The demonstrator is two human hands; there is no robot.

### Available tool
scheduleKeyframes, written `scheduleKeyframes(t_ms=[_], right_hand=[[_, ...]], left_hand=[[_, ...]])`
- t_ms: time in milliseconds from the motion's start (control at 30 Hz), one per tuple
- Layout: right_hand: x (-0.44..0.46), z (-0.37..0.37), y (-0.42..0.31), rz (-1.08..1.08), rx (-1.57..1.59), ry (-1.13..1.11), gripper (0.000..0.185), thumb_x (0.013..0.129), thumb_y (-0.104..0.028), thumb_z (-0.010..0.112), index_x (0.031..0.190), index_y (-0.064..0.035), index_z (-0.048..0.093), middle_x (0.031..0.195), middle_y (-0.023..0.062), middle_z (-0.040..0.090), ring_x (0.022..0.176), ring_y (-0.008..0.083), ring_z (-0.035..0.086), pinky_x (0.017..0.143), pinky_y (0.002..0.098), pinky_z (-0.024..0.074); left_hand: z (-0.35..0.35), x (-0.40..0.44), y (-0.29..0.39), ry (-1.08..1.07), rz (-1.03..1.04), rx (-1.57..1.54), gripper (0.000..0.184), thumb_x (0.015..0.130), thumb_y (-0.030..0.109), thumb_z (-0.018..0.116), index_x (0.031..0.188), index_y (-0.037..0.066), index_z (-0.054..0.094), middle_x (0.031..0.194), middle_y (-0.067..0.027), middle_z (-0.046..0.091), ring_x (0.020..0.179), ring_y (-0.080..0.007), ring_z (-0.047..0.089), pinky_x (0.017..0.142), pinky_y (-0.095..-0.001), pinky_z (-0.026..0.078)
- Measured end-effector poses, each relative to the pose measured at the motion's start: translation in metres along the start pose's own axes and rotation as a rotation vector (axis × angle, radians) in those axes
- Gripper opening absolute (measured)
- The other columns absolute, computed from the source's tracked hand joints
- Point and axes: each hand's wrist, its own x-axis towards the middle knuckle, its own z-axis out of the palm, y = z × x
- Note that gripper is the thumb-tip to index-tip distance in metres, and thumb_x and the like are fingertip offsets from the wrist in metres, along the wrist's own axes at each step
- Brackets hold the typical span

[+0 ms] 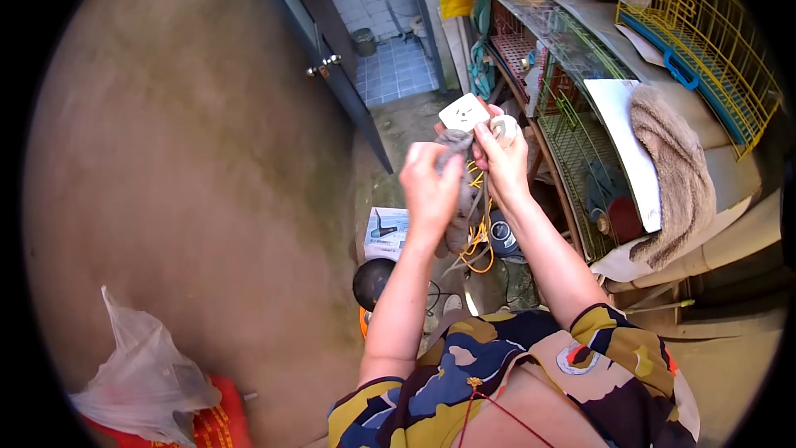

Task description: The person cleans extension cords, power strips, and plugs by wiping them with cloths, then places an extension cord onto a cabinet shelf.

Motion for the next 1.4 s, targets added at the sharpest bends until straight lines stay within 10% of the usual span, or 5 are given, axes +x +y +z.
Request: scheduleKeyframes(t_ms=[333,600,1000,1200,1400], right_hand=[[0.007,0.014,0.004,-0.274,-0.265,0.066,0.052,0.075,0.002,0.064,0.124,0.0005,0.047,0.107,0.0101,0.060,0.095,0.0138,0.057,0.087,0.0274,0.0435],[0.001,0.023,0.010,-0.269,-0.328,0.077,0.053,0.076,0.009,0.060,0.126,-0.0020,0.046,0.087,0.0029,0.057,0.060,0.0060,0.051,0.054,0.0192,0.0444],[0.011,0.023,0.016,-0.088,-0.172,0.067,0.065,0.069,0.014,0.051,0.132,0.0003,0.039,0.094,0.0056,0.054,0.076,0.0125,0.057,0.055,0.0218,0.0454],[0.010,0.036,0.039,-0.172,-0.445,0.107,0.061,0.067,0.010,0.055,0.127,-0.0002,0.047,0.099,0.0042,0.057,0.085,0.0099,0.053,0.078,0.0216,0.0436],[0.008,0.043,0.018,-0.022,-0.060,0.220,0.059,0.071,0.017,0.053,0.127,0.0047,0.041,0.104,0.0121,0.055,0.072,0.0115,0.053,0.054,0.0233,0.0455]], left_hand=[[0.001,0.022,-0.001,-0.137,0.310,-0.258,0.024,0.067,-0.002,0.060,0.092,-0.001,0.060,0.092,-0.0124,0.058,0.087,-0.0264,0.059,0.081,-0.0323,0.045],[-0.027,0.053,-0.038,0.054,0.106,-0.314,0.023,0.068,-0.005,0.055,0.090,-0.001,0.061,0.087,-0.0099,0.058,0.084,-0.0216,0.059,0.078,-0.0293,0.045],[-0.017,0.046,-0.097,-0.118,0.042,-0.289,0.019,0.066,-0.002,0.058,0.084,0.003,0.063,0.090,-0.0093,0.055,0.088,-0.0239,0.057,0.080,-0.0317,0.044],[-0.001,0.060,-0.058,-0.102,0.394,-0.170,0.024,0.067,-0.005,0.062,0.089,0.006,0.065,0.095,-0.0094,0.052,0.084,-0.0262,0.058,0.072,-0.0352,0.048],[-0.006,0.054,-0.092,-0.116,0.548,-0.062,0.027,0.064,-0.007,0.060,0.087,0.007,0.065,0.089,-0.0092,0.054,0.083,-0.0265,0.058,0.070,-0.0360,0.048]])
